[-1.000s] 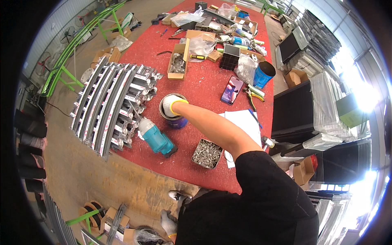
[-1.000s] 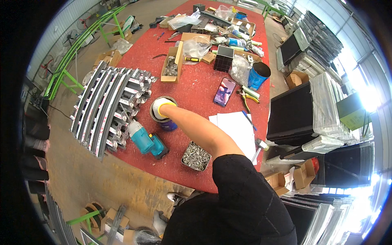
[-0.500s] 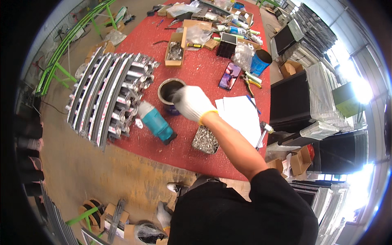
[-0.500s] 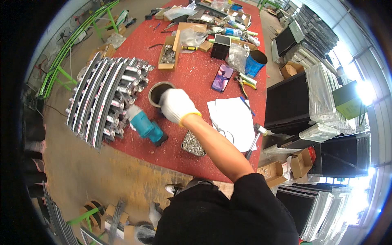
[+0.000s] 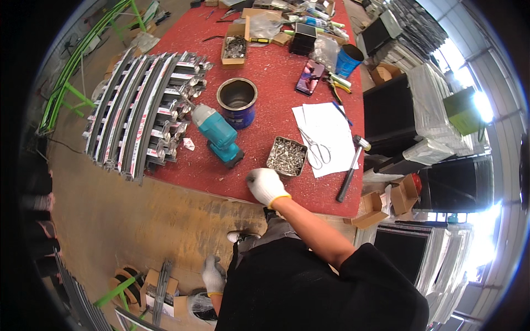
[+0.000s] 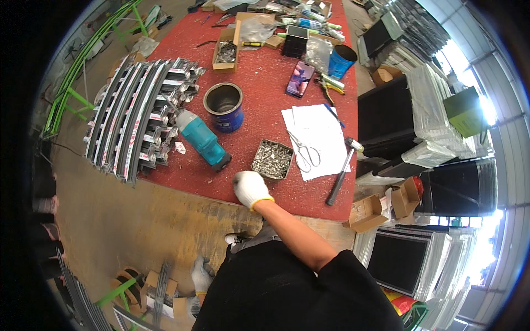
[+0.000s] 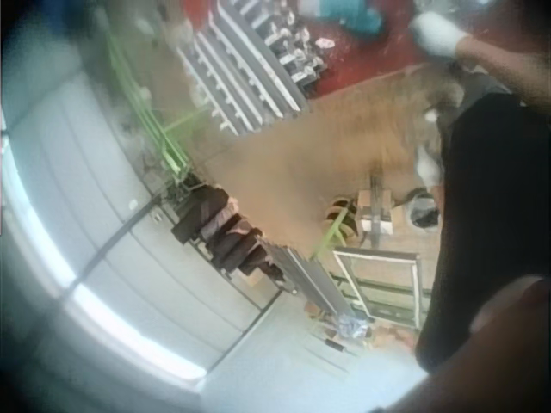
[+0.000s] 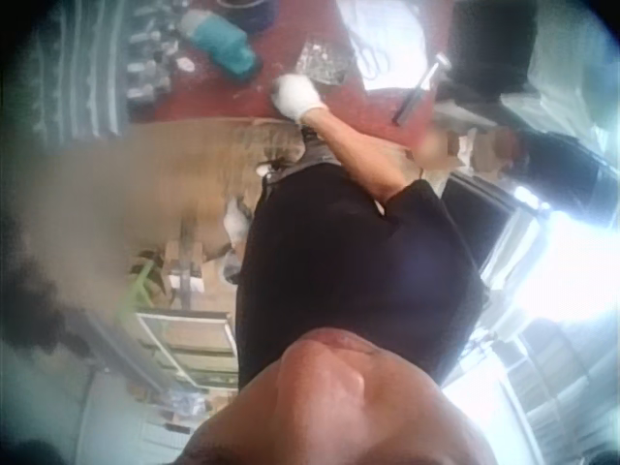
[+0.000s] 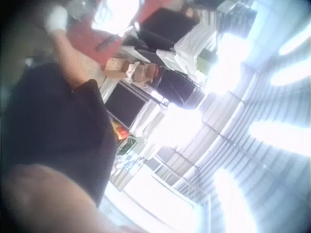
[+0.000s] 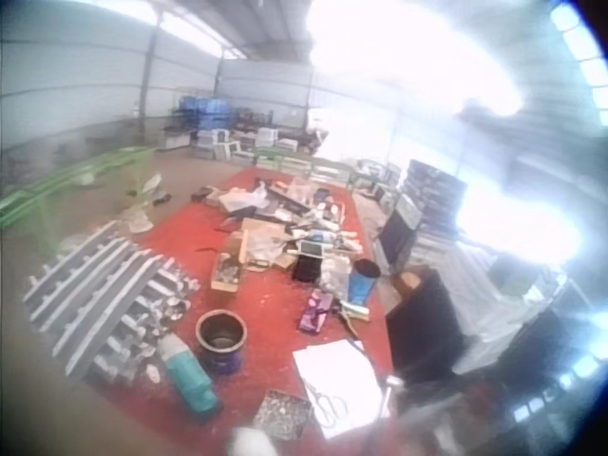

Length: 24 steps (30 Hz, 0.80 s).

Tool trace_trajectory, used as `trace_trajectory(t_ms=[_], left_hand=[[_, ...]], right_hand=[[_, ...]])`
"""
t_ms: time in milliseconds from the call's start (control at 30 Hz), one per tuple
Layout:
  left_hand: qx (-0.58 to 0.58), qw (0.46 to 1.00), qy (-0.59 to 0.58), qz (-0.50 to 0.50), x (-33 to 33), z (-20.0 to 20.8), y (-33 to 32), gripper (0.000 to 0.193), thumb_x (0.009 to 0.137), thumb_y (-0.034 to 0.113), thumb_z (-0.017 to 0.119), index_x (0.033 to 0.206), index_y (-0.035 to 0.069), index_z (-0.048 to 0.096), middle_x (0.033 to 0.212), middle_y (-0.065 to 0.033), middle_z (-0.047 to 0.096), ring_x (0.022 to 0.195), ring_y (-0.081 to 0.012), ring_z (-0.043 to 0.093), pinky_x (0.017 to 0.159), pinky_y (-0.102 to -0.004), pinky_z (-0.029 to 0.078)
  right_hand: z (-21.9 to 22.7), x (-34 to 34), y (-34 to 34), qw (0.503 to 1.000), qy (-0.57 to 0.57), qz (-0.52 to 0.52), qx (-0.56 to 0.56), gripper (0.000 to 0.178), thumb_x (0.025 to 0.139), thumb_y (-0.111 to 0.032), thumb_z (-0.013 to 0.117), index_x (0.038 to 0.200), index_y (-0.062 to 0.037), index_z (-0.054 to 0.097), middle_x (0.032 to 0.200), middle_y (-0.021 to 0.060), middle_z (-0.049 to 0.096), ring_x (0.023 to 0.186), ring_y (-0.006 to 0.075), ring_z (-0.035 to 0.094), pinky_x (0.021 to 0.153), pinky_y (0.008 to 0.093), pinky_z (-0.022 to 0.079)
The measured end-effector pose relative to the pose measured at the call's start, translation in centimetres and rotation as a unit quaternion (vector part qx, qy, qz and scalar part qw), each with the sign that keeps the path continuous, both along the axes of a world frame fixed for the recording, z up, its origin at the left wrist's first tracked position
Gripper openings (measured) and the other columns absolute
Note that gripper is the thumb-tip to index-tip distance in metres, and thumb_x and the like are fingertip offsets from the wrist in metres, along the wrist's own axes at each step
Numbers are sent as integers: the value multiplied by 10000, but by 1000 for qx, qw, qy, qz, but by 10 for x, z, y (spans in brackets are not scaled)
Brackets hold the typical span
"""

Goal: The person unpacks screws from a plastic bag, places them in a tray, then assembles a rectangular metal frame by inserting and fastening metal bars with a cordless drill. The person repeatedly positions bars, aligns joints, and drives screws to secure the frame.

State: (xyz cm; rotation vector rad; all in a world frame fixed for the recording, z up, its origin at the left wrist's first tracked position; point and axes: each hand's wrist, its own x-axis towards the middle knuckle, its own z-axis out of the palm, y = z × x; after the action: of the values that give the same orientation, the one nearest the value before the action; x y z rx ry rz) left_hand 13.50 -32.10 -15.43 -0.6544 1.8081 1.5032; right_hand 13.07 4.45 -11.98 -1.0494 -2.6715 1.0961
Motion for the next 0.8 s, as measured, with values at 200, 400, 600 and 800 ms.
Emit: trace_trajectory(t_ms=[200,400,600,800], left_hand=[[11,1000,-11,24,-8,-7,-23,361,1071,395,617,913,70,621,546,30,396,392,-125,354,390,-311,241],[38,998,16,45,4,-21,-38,407,1079,429,621,934,49,637,547,25,404,401,-124,377,399,-310,266],[5,999,12,31,13,-16,-25,442,1076,435,624,959,10,646,542,12,424,414,-125,383,410,-315,270],[15,999,4,29,11,-7,-19,408,1075,415,612,959,25,651,555,22,428,424,-119,382,419,-308,264]], right_hand=[[-3,-15,-3,997,-56,17,47,206,930,-210,698,1021,-70,819,990,257,768,963,460,744,908,533,591],[10,17,6,997,2,-10,71,241,967,-161,638,1117,-46,788,1015,256,768,976,463,742,890,522,594],[3,44,4,996,33,-52,64,211,977,-209,662,1064,-103,823,1007,257,764,964,469,737,881,523,593],[-3,46,-9,997,3,-48,62,161,914,-181,723,992,-86,826,940,234,765,918,435,745,841,491,599]])
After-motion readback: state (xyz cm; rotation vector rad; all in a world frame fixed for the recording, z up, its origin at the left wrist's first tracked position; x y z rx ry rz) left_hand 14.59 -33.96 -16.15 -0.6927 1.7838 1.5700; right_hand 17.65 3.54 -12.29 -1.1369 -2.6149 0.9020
